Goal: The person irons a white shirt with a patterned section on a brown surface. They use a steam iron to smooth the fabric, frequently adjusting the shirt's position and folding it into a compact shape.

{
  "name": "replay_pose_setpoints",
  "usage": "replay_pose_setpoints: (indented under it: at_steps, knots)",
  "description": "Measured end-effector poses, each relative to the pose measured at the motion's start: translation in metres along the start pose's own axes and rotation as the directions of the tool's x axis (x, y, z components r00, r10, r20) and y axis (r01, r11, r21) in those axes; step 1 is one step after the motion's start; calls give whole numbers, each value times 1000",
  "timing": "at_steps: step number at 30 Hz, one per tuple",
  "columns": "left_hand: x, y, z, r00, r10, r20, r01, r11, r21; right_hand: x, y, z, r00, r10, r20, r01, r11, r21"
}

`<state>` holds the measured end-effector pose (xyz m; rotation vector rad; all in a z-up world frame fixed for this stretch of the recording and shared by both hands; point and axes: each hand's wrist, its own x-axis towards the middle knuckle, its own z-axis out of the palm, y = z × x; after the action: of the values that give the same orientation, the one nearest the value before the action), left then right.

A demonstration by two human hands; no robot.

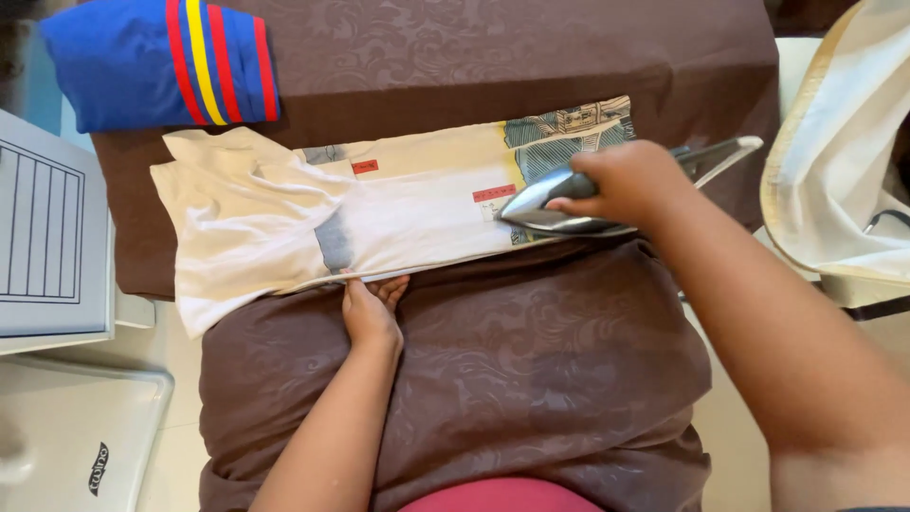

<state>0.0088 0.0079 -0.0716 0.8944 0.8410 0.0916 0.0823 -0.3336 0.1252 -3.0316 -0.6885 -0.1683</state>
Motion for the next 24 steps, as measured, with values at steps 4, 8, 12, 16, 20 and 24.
replay_pose_setpoints:
  at_steps: [4, 8, 12, 16, 20, 24]
  knots:
    - [7, -11, -5, 1000, -15, 6, 15, 1000, -3, -2, -10, 23, 999, 6, -48, -10, 996, -85]
    - [9, -6, -1, 999, -41, 21, 41, 999, -1, -5, -10, 31, 994, 18, -109, -29, 994, -104]
    - [10, -9, -2, 997, -72, 39, 73, 997, -23, -9, -2, 47, 962, -51, -268, 2, 983, -182]
    - [3, -3, 0, 994, -90, 70, 92, 995, -33, -11, 0, 54, 948, -89, -305, 23, 976, -214]
    - [-2, 5, 0, 976, -165, 139, 175, 983, -63, -11, -2, 56, 920, -125, -372, 33, 969, -244]
    - [-30, 31, 12, 971, -184, 149, 197, 977, -76, -16, -2, 58, 903, -113, -415, 14, 972, -236]
